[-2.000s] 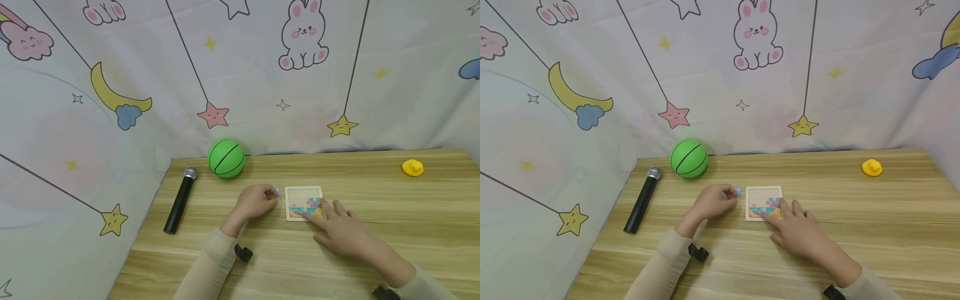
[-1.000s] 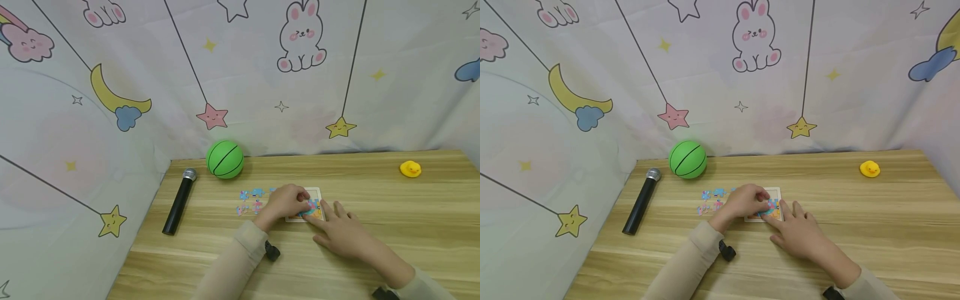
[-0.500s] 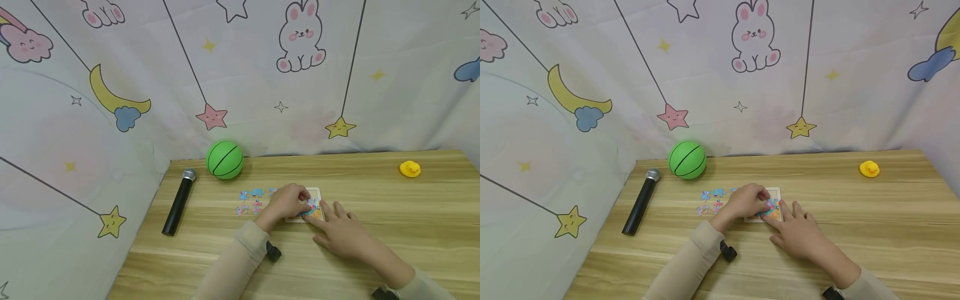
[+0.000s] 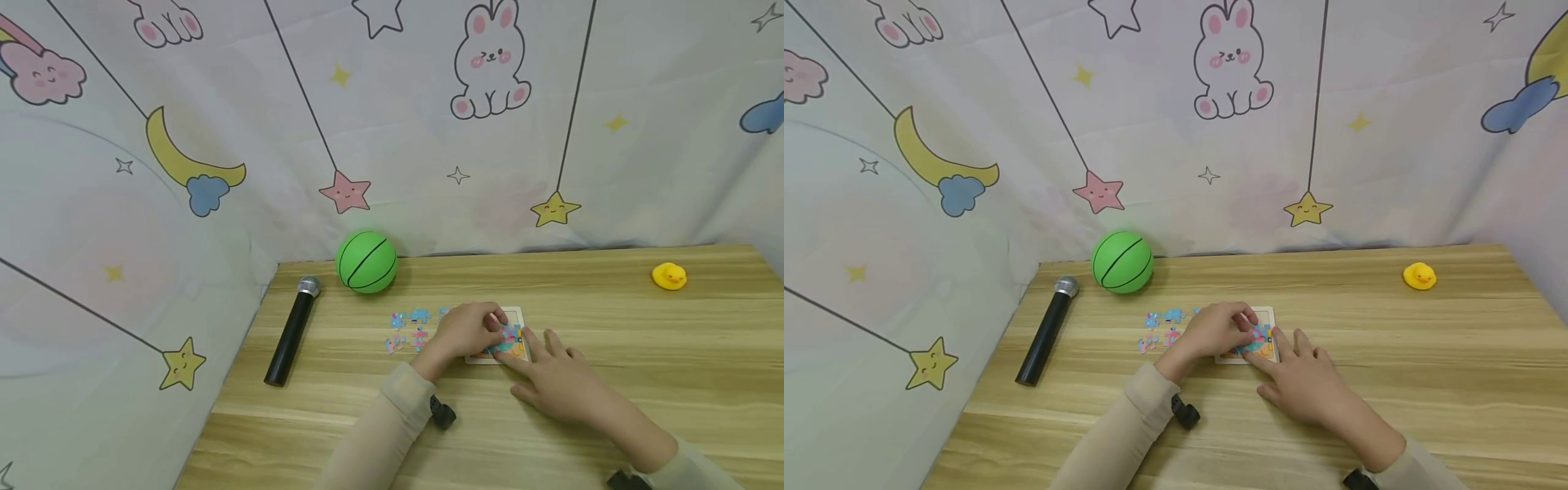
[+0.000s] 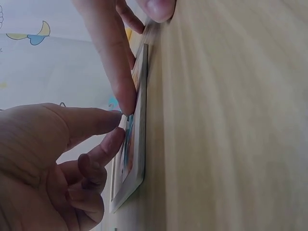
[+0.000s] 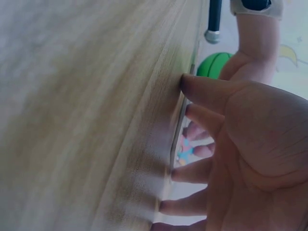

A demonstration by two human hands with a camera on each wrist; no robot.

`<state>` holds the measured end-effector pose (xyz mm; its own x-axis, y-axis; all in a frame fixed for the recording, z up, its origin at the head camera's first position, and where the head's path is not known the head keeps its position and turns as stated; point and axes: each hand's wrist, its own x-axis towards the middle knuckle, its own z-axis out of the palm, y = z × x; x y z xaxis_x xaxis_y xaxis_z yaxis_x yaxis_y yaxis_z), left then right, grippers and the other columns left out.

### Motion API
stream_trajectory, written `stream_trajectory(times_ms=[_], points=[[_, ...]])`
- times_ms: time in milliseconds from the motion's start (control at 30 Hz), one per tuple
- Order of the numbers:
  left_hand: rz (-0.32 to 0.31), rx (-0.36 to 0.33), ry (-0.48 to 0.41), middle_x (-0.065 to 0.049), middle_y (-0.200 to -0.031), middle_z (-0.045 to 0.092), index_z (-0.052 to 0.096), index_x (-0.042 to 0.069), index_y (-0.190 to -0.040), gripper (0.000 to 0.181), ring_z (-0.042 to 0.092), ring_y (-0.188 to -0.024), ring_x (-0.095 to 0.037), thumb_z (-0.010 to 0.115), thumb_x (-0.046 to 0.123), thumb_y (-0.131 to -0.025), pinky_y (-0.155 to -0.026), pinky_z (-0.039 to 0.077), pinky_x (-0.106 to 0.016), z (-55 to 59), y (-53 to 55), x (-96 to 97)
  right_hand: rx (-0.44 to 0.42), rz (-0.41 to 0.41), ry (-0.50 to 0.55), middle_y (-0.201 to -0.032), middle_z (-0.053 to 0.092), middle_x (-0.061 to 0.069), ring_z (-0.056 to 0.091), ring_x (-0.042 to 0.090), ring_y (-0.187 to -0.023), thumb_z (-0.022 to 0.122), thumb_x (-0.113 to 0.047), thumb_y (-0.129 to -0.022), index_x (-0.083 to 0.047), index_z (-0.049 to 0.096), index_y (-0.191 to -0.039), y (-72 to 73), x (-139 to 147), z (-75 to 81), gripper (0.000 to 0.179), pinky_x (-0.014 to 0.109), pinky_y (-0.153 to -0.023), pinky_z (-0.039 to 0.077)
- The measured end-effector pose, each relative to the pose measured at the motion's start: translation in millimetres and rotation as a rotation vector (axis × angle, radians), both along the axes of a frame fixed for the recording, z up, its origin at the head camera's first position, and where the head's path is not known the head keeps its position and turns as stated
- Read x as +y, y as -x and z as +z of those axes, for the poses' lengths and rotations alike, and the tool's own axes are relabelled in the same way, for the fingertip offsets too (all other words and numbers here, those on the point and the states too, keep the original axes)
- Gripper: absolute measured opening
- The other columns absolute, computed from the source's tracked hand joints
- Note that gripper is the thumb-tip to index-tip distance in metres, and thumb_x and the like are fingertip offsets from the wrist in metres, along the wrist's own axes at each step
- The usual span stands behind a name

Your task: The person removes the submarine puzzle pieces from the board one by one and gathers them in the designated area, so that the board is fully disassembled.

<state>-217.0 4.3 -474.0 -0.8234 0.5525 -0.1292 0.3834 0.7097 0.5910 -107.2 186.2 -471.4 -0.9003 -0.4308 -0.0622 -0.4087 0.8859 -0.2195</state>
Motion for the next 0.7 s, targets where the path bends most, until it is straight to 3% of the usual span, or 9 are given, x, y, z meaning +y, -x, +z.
stream_trajectory(times_ms=[400, 700], points=[[-0.002, 0.017, -0.039, 0.013, -0.093, 0.07, 0.074, 0.025, -0.106, 0.007, 0.059, -0.069, -0.002, 0.074, 0.024, -0.099, -0.061, 0.047, -0.023, -0.2, -1.4, -3.6, -0.005, 0.001, -0.008, -0.16, 0.035, 0.03, 0.034, 0.063, -0.138, 0.065, -0.048, -0.1, -0.034, 0.056, -0.151, 0.2, 0.5, -3.5, 0.054, 0.076, -0.093, 0.04], [0.059, 0.029, -0.106, 0.016, -0.091, 0.069, 0.075, 0.027, -0.106, 0.01, 0.057, -0.058, -0.005, 0.071, 0.022, -0.099, -0.052, 0.044, -0.024, 0.6, -2.2, -9.4, 0.01, 0.003, -0.017, -0.159, 0.037, 0.03, 0.036, 0.063, -0.137, 0.065, -0.048, -0.1, -0.034, 0.055, -0.152, 0.5, 1.0, -4.2, 0.055, 0.076, -0.092, 0.041]])
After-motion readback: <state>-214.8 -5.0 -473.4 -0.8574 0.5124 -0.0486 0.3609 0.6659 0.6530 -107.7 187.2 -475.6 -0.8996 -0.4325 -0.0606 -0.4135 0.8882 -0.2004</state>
